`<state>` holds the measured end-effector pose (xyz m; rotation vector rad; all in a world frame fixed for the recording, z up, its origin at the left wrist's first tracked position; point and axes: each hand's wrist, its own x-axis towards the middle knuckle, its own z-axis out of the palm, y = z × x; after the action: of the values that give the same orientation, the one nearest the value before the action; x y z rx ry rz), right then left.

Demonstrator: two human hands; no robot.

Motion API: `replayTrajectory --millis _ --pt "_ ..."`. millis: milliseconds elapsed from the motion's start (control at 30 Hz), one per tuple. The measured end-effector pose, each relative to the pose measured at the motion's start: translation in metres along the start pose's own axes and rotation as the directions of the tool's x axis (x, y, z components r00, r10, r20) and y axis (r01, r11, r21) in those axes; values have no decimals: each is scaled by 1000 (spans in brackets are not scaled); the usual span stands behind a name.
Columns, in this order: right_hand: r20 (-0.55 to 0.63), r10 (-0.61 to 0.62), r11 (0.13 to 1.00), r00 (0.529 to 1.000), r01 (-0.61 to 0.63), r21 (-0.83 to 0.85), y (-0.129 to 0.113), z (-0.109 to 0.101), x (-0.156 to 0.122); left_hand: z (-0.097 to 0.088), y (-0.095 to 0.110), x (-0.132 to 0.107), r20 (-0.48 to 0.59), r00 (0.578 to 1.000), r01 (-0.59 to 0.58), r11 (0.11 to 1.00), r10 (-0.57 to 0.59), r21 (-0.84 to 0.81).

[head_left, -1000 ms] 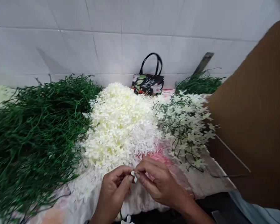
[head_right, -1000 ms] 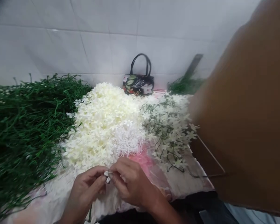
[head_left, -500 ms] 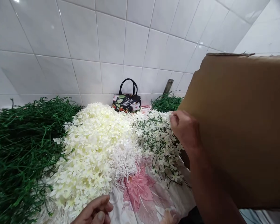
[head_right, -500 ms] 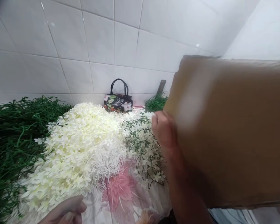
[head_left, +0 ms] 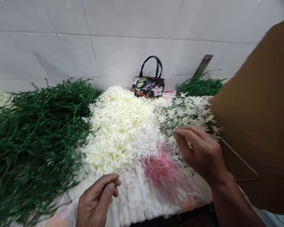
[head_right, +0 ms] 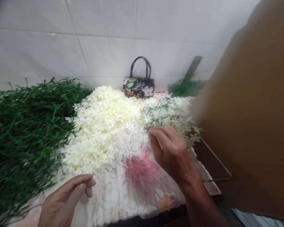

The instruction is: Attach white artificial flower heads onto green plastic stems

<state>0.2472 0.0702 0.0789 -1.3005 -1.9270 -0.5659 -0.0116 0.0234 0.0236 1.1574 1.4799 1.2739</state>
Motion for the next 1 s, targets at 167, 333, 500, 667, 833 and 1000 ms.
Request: replayTrajectory --millis 167,333,500,667,833,1000 --pt "307 -123 965 944 41 260 -29 30 -26 -29 -3 10 -5 962 -258 914 273 314" --pt "379 -146 960 914 38 278 -42 49 -33 -37 -5 16 202 798 -585 650 568 486" --pt "437 -272 957 857 194 214 -53 59 -22 -18 0 23 343 713 -679 482 611 553" --pt "463 -287 953 839 204 222 -49 66 -23 10 18 38 509 712 -670 249 484 699" --pt "286 -249 888 925 101 449 -49 66 -23 24 20 49 583 731 -655 127 355 745" --pt "301 -127 736 945 -114 667 -49 59 -21 24 15 49 555 742 -637 136 375 759"
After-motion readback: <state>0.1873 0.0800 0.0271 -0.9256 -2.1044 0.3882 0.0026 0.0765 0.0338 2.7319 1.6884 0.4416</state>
